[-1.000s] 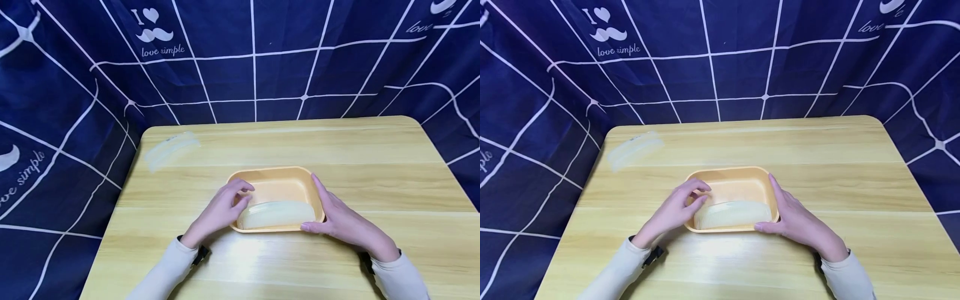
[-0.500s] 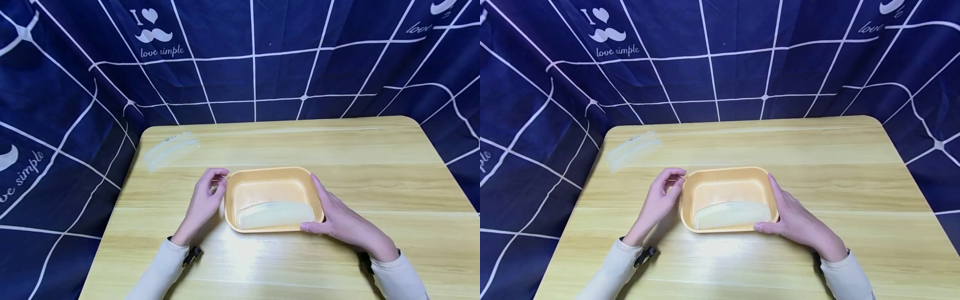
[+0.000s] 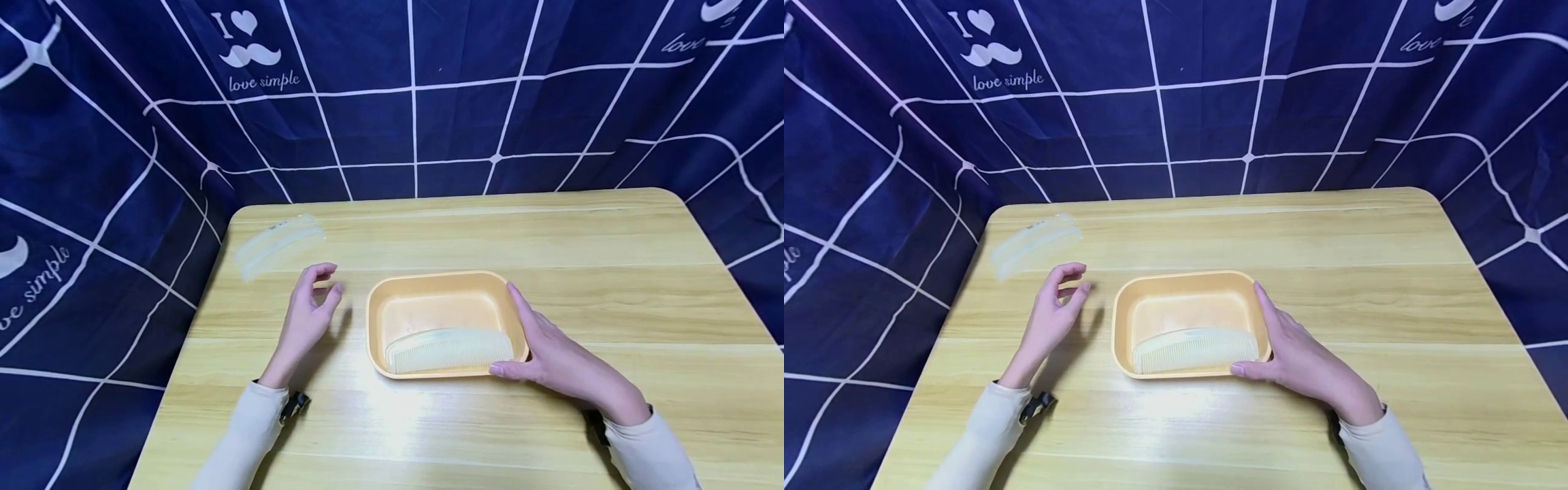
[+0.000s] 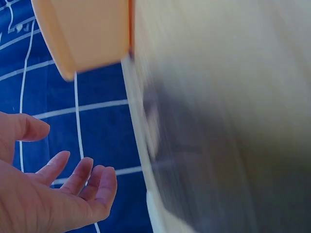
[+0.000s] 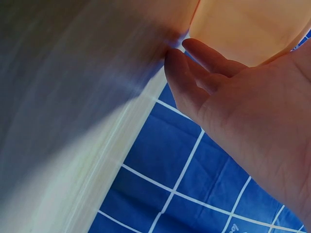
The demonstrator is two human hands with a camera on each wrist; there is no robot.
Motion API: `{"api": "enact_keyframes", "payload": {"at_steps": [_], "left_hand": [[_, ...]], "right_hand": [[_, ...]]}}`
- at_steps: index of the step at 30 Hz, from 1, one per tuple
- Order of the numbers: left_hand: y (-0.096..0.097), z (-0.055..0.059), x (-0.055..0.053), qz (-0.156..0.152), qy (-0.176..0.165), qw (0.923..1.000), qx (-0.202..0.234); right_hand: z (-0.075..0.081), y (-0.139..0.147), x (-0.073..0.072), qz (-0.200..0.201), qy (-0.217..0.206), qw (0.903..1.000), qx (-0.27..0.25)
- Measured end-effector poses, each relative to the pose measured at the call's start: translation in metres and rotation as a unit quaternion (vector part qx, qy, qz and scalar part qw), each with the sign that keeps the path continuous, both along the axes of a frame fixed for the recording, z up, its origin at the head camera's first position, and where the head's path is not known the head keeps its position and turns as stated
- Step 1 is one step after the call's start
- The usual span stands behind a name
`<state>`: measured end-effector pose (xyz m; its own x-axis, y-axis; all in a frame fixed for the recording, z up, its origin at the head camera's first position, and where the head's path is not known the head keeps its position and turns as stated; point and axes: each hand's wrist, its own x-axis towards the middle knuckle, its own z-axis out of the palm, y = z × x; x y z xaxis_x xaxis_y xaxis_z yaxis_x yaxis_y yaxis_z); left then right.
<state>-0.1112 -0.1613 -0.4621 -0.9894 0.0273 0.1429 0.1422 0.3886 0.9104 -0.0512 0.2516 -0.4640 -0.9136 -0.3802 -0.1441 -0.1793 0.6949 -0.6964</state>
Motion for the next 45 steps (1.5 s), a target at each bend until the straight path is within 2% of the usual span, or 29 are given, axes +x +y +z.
{"api": "enact_keyframes", "payload": {"at_steps": [7,12,23,27,31,36,40,45], "left_hand": [[-0.025,-0.005,-0.011,0.047,-0.022,0.9982,-0.030],[-0.042,-0.004,-0.018,0.074,-0.041,0.9959,-0.033],[-0.083,0.001,-0.024,0.126,-0.058,0.9873,-0.078],[-0.095,0.004,-0.025,0.123,-0.082,0.9826,-0.113],[-0.104,0.006,-0.028,0.111,-0.116,0.9729,-0.166],[-0.112,0.011,-0.034,0.090,-0.126,0.9643,-0.215],[-0.116,0.014,-0.039,0.084,-0.128,0.9627,-0.223],[-0.118,0.016,-0.043,0.084,-0.130,0.9653,-0.211]], "right_hand": [[0.001,0.001,-0.001,0.004,0.000,1.0000,-0.002],[0.002,0.001,0.000,0.003,0.001,1.0000,-0.001],[0.003,0.001,0.001,-0.006,-0.005,1.0000,0.001],[0.003,0.001,0.001,-0.001,-0.001,1.0000,0.001],[0.003,0.001,0.001,0.000,-0.003,1.0000,-0.002],[0.001,0.000,0.001,0.003,-0.006,1.0000,0.002],[0.002,-0.001,0.003,0.000,-0.007,1.0000,0.006],[0.004,0.000,0.003,-0.003,-0.007,0.9999,0.010]]}}
